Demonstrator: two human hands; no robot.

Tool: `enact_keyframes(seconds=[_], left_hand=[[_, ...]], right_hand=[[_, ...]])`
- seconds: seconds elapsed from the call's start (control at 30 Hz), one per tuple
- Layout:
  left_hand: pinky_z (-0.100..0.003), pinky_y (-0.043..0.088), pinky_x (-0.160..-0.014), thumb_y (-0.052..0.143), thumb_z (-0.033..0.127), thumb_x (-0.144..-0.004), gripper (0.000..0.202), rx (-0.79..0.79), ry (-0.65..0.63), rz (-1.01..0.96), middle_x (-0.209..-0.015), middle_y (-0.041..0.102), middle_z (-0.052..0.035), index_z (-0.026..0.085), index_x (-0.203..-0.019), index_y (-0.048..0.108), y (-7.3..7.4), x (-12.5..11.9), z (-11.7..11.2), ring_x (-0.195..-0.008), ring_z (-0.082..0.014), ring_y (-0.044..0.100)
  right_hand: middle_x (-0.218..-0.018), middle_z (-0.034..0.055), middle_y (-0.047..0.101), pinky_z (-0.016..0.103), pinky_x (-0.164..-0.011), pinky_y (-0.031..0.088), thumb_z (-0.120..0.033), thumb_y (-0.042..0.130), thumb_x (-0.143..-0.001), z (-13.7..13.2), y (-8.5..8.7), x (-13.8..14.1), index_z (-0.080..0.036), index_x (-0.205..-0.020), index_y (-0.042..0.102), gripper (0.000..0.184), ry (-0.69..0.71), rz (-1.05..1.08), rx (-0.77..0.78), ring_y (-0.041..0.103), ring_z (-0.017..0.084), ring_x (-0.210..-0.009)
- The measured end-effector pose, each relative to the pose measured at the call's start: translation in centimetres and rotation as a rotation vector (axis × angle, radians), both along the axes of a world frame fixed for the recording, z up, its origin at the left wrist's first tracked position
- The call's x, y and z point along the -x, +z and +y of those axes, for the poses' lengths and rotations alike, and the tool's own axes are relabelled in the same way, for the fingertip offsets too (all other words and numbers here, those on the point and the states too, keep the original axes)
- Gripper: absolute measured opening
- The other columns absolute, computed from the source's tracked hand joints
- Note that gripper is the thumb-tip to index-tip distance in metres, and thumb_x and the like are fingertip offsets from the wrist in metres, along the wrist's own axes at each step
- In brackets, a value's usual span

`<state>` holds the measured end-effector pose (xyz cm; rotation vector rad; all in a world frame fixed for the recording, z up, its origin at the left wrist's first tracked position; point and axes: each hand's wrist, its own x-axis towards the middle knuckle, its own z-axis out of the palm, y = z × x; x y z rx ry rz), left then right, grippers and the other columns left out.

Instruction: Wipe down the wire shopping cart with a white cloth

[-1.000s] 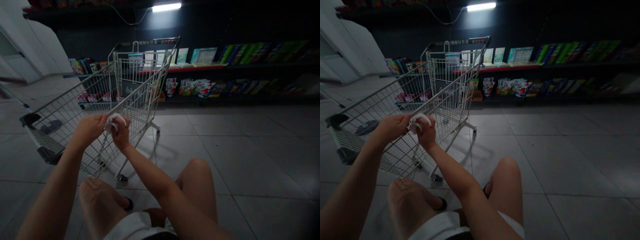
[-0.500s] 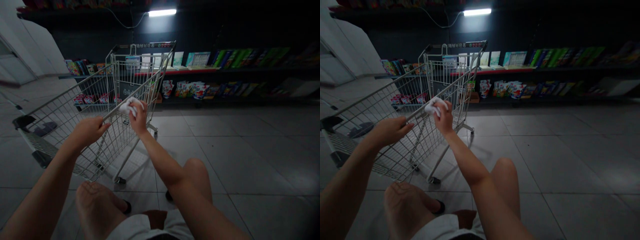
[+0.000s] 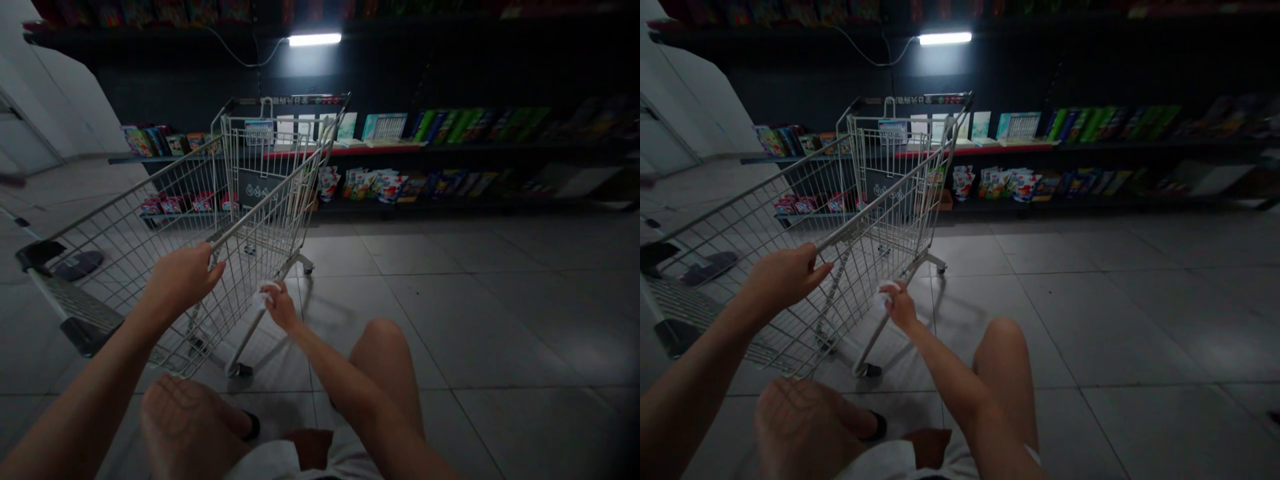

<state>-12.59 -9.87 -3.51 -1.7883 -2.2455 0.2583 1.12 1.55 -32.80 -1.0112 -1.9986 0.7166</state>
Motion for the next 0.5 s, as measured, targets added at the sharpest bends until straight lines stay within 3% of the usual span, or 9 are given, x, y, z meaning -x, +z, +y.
enact_keyframes(seconds=[0.07,0.17,0.23,0.27,0.3,0.37,0.5], left_hand=[[-0.036,0.041,-0.062,0.038,0.049,-0.094,0.044,0.002,-0.012,-0.004,-0.083,0.073,-0.0149,0.015,-0.104,0.064,0.0,-0.1,-0.2,-0.082,-0.0318,0.071],[-0.035,0.039,-0.060,0.038,0.050,-0.094,0.042,0.007,-0.027,-0.014,-0.081,0.072,-0.0126,0.017,-0.101,0.062,0.1,-0.3,-0.4,-0.078,-0.0296,0.070],[-0.034,0.038,-0.060,0.037,0.049,-0.094,0.040,0.013,-0.034,-0.027,-0.077,0.071,-0.0109,0.018,-0.097,0.061,0.2,-0.3,-0.6,-0.075,-0.0281,0.069],[-0.034,0.037,-0.059,0.037,0.049,-0.094,0.038,0.018,-0.037,-0.035,-0.075,0.070,-0.0102,0.019,-0.094,0.061,0.3,-0.3,-0.7,-0.073,-0.0274,0.068],[-0.034,0.036,-0.059,0.038,0.049,-0.093,0.037,0.021,-0.042,-0.045,-0.074,0.069,-0.0095,0.019,-0.091,0.060,0.3,-0.2,-0.8,-0.072,-0.0268,0.067],[-0.034,0.034,-0.058,0.038,0.051,-0.092,0.036,0.024,-0.057,-0.070,-0.072,0.067,-0.0083,0.021,-0.085,0.057,0.2,0.3,-1.0,-0.069,-0.0256,0.065],[-0.032,0.031,-0.059,0.040,0.055,-0.090,0.036,0.017,-0.094,-0.119,-0.067,0.061,-0.0056,0.023,-0.076,0.048,0.2,1.2,-1.2,-0.063,-0.0224,0.059]], right_hand=[[-0.122,0.0112,0.053,0.043,-0.109,0.047,-0.010,0.055,-0.083,3.8,5.1,-1.2,-0.018,-0.114,0.060,0.032,-0.165,0.149,-0.137,0.050,0.024,-0.128],[-0.123,0.0105,0.050,0.052,-0.111,0.044,-0.012,0.052,-0.086,9.7,13.6,-2.0,-0.022,-0.113,0.056,0.029,-0.310,0.337,-0.411,0.046,0.025,-0.129],[-0.124,0.0102,0.049,0.053,-0.110,0.044,-0.015,0.050,-0.089,12.0,17.1,-1.9,-0.024,-0.114,0.055,0.027,-0.290,0.360,-0.503,0.044,0.025,-0.132],[-0.124,0.0104,0.050,0.052,-0.110,0.045,-0.016,0.050,-0.089,12.3,17.7,-1.6,-0.024,-0.114,0.055,0.026,-0.277,0.358,-0.517,0.043,0.025,-0.133],[-0.124,0.0108,0.050,0.050,-0.110,0.045,-0.019,0.051,-0.090,12.2,17.4,-1.3,-0.024,-0.114,0.056,0.025,-0.270,0.350,-0.511,0.043,0.025,-0.133],[-0.123,0.0122,0.051,0.046,-0.110,0.047,-0.025,0.055,-0.089,10.7,14.4,-0.6,-0.022,-0.113,0.058,0.024,-0.275,0.322,-0.452,0.044,0.024,-0.131],[-0.124,0.0141,0.052,0.041,-0.106,0.050,-0.022,0.063,-0.084,5.3,4.7,-1.1,-0.017,-0.113,0.062,0.030,-0.185,0.104,-0.187,0.050,0.024,-0.126]])
